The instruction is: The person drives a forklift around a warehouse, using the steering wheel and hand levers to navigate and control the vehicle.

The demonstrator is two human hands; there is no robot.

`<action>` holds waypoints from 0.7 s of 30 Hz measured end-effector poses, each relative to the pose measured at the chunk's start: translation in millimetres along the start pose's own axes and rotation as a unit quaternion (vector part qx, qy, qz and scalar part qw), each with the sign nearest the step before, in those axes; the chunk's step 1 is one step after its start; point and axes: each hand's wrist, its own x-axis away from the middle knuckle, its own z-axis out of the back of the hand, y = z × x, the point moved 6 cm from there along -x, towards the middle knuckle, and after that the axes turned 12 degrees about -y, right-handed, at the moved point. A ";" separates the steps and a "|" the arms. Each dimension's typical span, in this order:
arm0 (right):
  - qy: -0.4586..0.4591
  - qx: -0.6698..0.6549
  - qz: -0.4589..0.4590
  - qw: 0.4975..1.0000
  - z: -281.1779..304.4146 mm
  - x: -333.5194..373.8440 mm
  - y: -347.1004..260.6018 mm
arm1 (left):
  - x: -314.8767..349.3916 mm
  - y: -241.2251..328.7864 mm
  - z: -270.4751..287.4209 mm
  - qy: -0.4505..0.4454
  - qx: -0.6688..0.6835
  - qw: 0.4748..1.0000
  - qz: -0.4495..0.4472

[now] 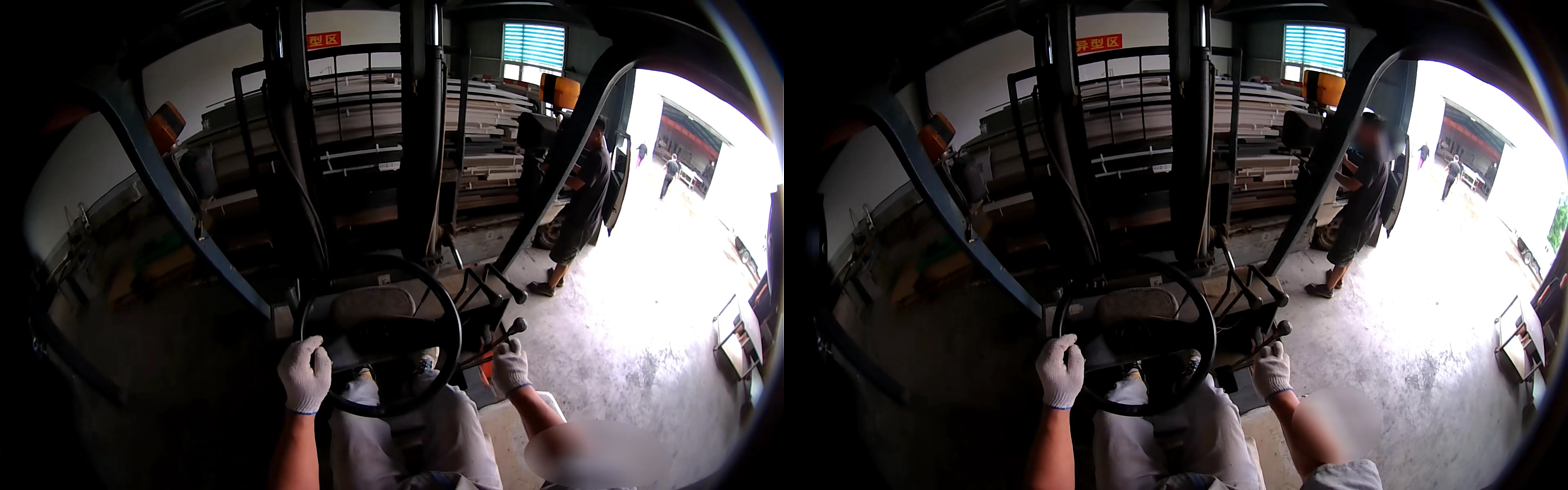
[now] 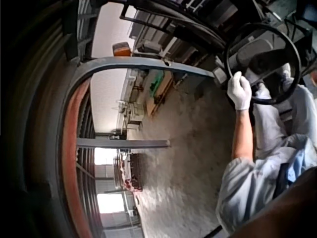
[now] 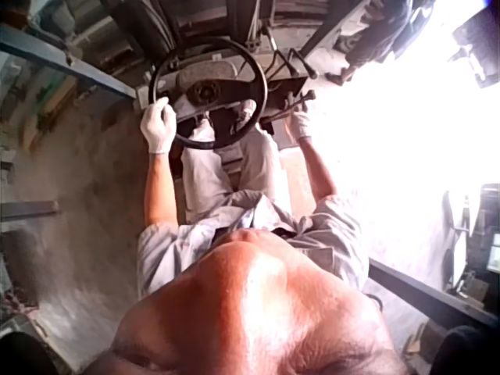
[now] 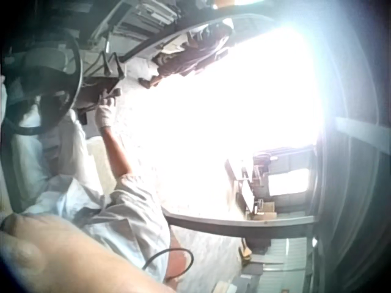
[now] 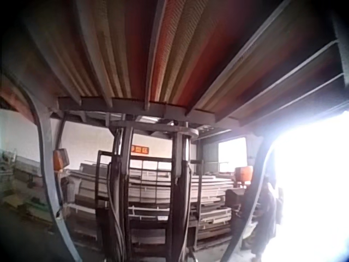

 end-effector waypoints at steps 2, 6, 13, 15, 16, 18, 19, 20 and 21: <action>-0.025 0.066 -0.010 0.997 -5.0 -16.9 1.7 | -1.2 0.8 2.0 0.014 -0.001 1.000 -0.007; -0.060 0.089 -0.006 0.994 -14.0 -21.6 3.5 | -1.0 0.7 3.7 0.016 -0.003 1.000 -0.013; -0.192 0.096 -0.065 0.975 -69.1 129.5 31.0 | 5.4 -4.7 4.2 0.022 0.016 1.000 0.002; -0.126 0.059 -0.034 0.990 -69.4 141.4 33.4 | 5.9 -7.4 3.8 0.022 0.023 0.999 0.015; -0.085 0.070 -0.023 0.994 -66.1 141.7 34.4 | 6.5 -5.7 5.2 0.034 0.013 0.999 -0.003; -0.140 0.059 -0.042 0.988 -71.6 135.5 37.2 | 6.2 -5.3 6.5 0.041 0.008 0.999 -0.013; -0.170 0.054 -0.055 0.982 -73.2 132.0 37.9 | 6.5 -5.0 7.5 0.047 0.004 0.999 -0.017; -0.165 0.065 -0.052 0.983 -70.0 129.6 35.4 | 6.7 -4.9 8.4 0.053 0.000 0.998 -0.019; -0.175 0.055 -0.055 0.981 -69.2 129.8 33.6 | 7.5 -4.5 8.8 0.054 0.002 0.998 -0.022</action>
